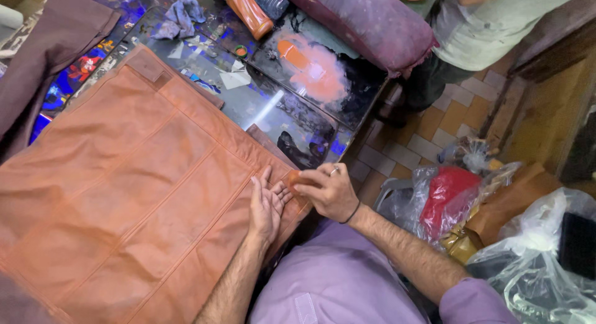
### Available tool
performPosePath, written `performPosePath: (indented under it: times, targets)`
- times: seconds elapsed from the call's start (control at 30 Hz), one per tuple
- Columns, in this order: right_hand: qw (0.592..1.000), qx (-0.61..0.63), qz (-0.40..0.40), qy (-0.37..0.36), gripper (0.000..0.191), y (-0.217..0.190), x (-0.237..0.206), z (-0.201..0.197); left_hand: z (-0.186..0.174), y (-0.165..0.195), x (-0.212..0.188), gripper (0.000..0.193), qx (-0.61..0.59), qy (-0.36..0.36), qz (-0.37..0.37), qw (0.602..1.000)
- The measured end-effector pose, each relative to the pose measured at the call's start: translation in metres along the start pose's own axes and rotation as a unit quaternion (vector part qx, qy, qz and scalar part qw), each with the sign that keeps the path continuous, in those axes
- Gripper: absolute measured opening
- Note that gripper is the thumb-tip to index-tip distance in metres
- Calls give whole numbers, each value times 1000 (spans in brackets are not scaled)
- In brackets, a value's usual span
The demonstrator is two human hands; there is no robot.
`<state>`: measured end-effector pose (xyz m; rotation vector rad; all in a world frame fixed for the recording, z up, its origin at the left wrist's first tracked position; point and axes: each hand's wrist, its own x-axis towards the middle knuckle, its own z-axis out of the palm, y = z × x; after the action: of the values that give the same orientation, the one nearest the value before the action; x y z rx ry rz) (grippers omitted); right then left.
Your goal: The person rubs orange dye into the front panel of a leather jacket laid on a work table, using a small sponge. They periodically dip the sponge into a dye bottle to reload it, smooth and reposition the jacket, and work the dye across different sections of the panel.
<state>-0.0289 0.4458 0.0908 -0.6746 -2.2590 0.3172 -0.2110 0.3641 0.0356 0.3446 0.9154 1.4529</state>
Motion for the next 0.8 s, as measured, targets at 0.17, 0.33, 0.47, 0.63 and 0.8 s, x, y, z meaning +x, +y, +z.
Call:
performPosePath:
  times: [0.17,0.33,0.47,0.63,0.8]
  targets:
    - [994,-24,99,44,19,21,6,-7,14,-5,8,88,-3,52,8,999]
    - [996,35,-48,-65,23,49,45,-14,38,-8,23,85,-24,76,39,996]
    - [1000,-5,-4,-25,22,96,77,-20,49,-9,25,79,-55,130,74,987]
    - [999,31,38,23,24,179,105,-41,54,-20,2,51,101,275,221,930]
    - [998,-65,24,11,26,259,124,-49,56,-37,-37,27,428,452,253,740]
